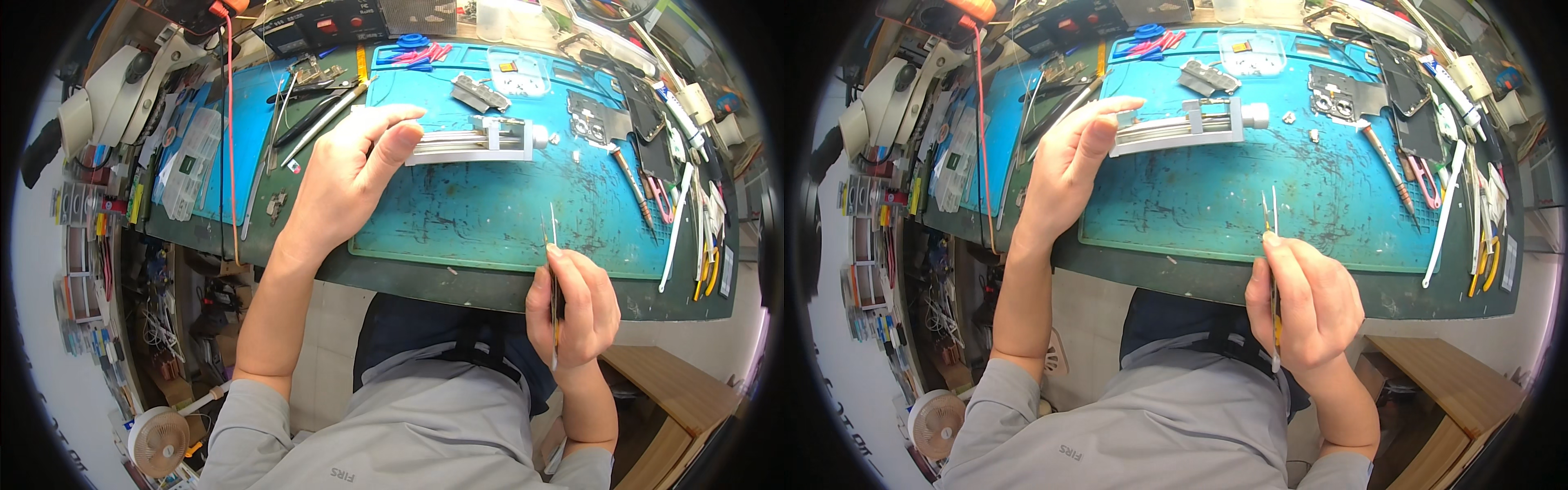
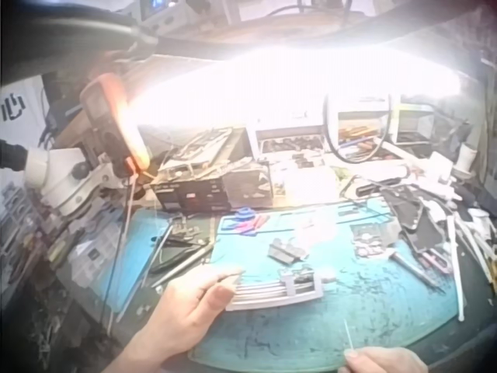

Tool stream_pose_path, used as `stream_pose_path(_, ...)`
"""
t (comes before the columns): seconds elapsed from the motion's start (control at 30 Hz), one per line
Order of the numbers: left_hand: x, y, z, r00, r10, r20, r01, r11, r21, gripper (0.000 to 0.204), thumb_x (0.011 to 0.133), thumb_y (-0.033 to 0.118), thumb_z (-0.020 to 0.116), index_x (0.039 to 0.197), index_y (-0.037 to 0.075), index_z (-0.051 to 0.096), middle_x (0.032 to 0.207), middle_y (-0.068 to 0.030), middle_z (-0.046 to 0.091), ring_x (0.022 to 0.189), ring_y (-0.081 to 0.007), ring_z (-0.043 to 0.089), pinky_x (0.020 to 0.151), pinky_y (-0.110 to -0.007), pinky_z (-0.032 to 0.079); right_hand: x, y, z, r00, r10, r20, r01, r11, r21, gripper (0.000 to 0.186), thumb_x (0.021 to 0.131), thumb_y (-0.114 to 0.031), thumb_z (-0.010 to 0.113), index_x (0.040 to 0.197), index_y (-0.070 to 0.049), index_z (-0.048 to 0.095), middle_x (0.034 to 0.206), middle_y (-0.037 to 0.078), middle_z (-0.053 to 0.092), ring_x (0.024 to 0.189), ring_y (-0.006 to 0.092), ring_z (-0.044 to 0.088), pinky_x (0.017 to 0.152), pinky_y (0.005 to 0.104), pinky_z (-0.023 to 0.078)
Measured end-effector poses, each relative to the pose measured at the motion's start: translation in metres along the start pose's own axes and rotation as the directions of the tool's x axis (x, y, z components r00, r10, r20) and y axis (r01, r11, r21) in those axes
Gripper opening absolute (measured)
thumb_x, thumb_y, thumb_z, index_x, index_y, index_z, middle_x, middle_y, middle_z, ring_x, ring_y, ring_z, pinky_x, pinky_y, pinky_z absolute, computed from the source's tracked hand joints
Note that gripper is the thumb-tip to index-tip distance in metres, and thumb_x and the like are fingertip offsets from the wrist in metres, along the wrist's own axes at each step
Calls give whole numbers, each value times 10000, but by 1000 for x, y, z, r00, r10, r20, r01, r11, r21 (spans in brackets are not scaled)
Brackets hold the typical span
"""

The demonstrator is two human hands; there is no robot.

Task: The person adjusts a head-mounted camera, then uses a soldering iron to work on a small electronic component on a cluttered workbench. They manipulate the component with their fingers and apply heat with the soldering iron.

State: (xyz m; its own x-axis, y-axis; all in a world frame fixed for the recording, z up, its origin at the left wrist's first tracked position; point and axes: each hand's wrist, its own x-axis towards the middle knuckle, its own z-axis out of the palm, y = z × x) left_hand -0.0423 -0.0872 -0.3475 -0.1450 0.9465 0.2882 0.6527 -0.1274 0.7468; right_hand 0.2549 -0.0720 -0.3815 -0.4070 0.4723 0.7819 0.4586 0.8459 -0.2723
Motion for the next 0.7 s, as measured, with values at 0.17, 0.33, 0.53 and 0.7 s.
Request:
stream_pose_path(0.17, 0, 0, 1, 1000, 8, -8, -8, 1000, -1, 735, 1126, 674, 509, 1341, 17, 762, 913, 24, 584, 830, -80, 497, 753, -246, 416, 0, 0, 0, 1000, 1, -3, -1, 1000, 3, 258, 877, 24, 821, 1129, 44, 771, 1002, 150, 762, 777, 250, 733, 647, 337, 598)
stream_pose_path(0.33, 1, 0, 0, 1000, 1, 0, -1, 1000, 6, 748, 1126, 681, 499, 1335, 13, 761, 917, 19, 592, 836, -83, 498, 757, -248, 414, 2, 1, -2, 996, 84, 15, -85, 990, 111, 253, 913, 21, 813, 1160, 35, 764, 997, 152, 754, 778, 264, 731, 657, 343, 596)
stream_pose_path(0.53, 0, 0, 1, 1000, 6, -15, -6, 1000, 5, 749, 1130, 681, 490, 1323, 11, 764, 929, 14, 605, 845, -89, 503, 764, -253, 416, 9, 0, -14, 966, 228, 123, -253, 933, 258, 212, 976, -1, 799, 1185, 23, 764, 1033, 164, 737, 831, 267, 722, 709, 336, 587)
stream_pose_path(0.7, 0, -1, 3, 1000, 9, -25, -9, 1000, 6, 739, 1136, 670, 487, 1327, 13, 766, 936, 14, 607, 854, -87, 503, 770, -250, 415, 18, 5, -31, 953, 255, 161, -286, 934, 214, 255, 984, -19, 802, 1232, 27, 763, 1079, 165, 735, 857, 253, 711, 743, 329, 583)
